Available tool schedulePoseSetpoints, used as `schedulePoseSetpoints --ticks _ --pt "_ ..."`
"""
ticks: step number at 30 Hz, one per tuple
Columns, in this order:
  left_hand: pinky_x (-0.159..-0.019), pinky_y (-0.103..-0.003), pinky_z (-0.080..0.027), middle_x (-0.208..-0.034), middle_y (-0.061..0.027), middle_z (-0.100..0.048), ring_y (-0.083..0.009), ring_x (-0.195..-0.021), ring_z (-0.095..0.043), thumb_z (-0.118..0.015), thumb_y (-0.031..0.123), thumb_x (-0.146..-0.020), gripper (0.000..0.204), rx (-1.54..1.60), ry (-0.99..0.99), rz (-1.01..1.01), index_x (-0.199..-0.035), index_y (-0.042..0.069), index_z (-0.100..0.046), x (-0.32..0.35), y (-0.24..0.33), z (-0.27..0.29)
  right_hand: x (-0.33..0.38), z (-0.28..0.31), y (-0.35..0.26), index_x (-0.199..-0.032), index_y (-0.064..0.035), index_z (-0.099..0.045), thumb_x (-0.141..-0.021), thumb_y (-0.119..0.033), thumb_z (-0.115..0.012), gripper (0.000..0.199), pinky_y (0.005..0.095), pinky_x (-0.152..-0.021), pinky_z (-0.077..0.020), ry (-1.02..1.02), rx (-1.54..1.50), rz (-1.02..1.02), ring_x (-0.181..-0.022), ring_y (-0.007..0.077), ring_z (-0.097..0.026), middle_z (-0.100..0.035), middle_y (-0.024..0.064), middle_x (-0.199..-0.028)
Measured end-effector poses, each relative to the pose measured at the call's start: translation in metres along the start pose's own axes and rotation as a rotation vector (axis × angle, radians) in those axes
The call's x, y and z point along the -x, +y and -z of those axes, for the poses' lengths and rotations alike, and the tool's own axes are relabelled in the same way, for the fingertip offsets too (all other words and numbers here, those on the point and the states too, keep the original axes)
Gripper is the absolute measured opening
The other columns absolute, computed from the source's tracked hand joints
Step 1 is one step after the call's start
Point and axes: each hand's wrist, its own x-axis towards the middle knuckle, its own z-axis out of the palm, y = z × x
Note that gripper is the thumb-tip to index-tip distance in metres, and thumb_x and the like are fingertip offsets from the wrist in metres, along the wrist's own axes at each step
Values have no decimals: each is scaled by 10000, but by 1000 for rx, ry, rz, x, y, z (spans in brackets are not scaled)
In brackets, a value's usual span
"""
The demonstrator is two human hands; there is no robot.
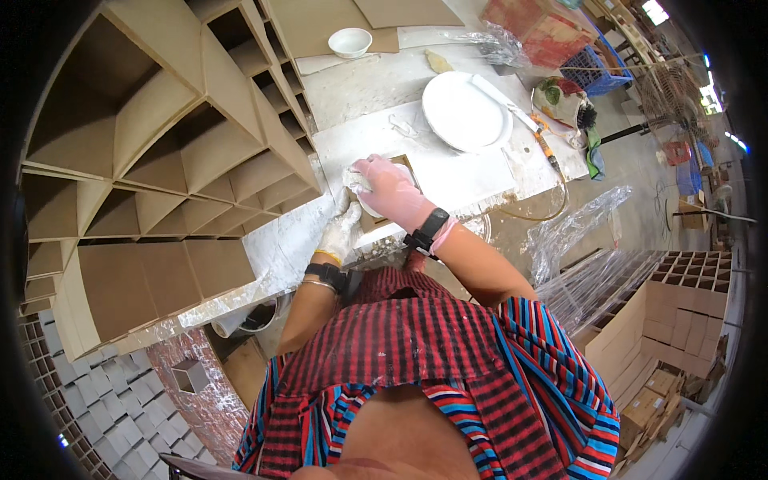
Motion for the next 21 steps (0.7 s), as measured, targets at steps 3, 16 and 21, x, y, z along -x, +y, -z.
schedulePoseSetpoints --ticks 3,16,21 --pt "-896 -264 -446 -1359 -60 -474 -156 -1147 -497 -573 195 -952 696 -55 -12 -44 -1518 88 -182 -3 0 3 6 6 2 -1115 -50 -584 -792 -141 -652 343 436 -834 -471 -84 35 85 -961 363 -584 -591 178 -1006" --pt "-917 -348 -505 -1297 -103 -516 -218 -1151 -540 -499 155 -994 549 62 -49 -7 -1488 127 -261 -6 2 -4 69 24 4 -1143 -109 -565 -734 -133 -703 432 412 -851 -452 -211 281 271 -1005 316 -540 -529 141 -1081" --pt "-977 -385 -475 -1314 -97 -506 -226 -1157 -538 -538 159 -973 588 41 -82 44 -1486 138 -252 -7 -13 27 23 23 -12 -1104 -106 -585 -754 -136 -682 364 430 -843 -460 -154 108 365 -983 308 -561 -557 137 -1006"
